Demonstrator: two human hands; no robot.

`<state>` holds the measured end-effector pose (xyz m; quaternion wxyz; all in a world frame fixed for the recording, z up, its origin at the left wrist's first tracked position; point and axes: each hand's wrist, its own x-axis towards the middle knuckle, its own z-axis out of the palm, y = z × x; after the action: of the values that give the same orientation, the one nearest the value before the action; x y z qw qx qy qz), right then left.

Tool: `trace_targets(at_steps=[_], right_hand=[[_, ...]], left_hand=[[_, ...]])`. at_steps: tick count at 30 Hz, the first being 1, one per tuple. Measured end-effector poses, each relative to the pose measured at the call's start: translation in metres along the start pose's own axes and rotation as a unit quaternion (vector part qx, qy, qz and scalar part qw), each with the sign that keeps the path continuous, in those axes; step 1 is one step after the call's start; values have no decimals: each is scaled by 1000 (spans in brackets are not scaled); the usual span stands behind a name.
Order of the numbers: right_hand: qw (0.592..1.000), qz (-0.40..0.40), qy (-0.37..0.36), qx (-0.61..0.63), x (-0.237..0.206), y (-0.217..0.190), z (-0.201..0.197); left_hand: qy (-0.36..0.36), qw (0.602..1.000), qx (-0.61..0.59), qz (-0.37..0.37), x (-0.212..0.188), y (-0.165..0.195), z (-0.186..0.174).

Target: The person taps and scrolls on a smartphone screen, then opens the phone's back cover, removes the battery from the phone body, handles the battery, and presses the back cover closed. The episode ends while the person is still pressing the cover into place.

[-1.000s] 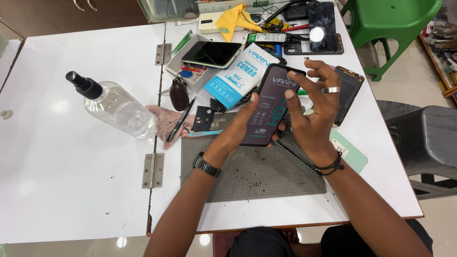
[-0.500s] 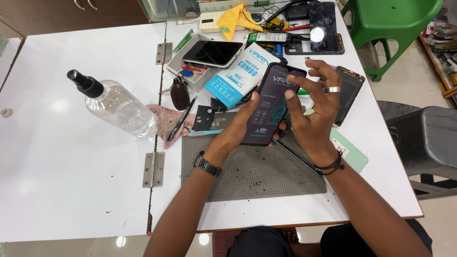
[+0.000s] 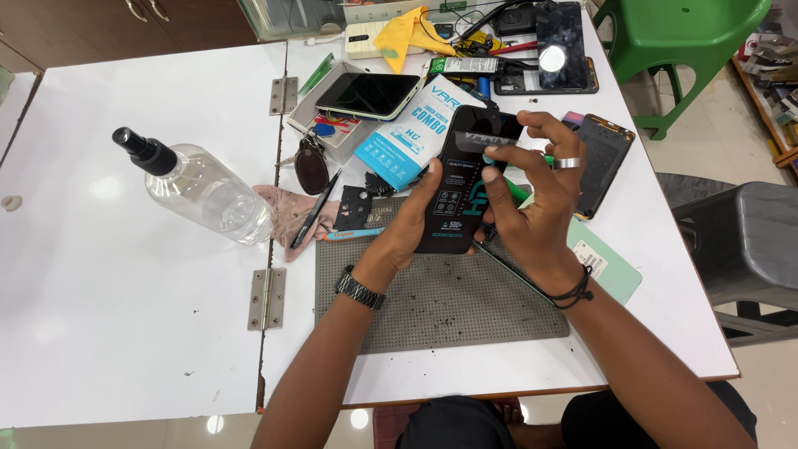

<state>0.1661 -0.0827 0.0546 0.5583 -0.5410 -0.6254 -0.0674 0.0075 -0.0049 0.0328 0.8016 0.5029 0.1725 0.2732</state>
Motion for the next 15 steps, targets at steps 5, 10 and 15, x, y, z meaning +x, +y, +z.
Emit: trace_targets(at_steps=[5, 10, 15], right_hand=[[1000, -15, -3, -22, -1, -1, 1], [998, -44, 20, -36, -2, 0, 0], [998, -19, 23, 52, 0, 5, 1]], left_hand=[[9, 1000, -16, -9, 1, 0, -2], [4, 1000, -25, -6, 0, 0, -3], [-33, 997, -64, 3, -1, 0, -4]])
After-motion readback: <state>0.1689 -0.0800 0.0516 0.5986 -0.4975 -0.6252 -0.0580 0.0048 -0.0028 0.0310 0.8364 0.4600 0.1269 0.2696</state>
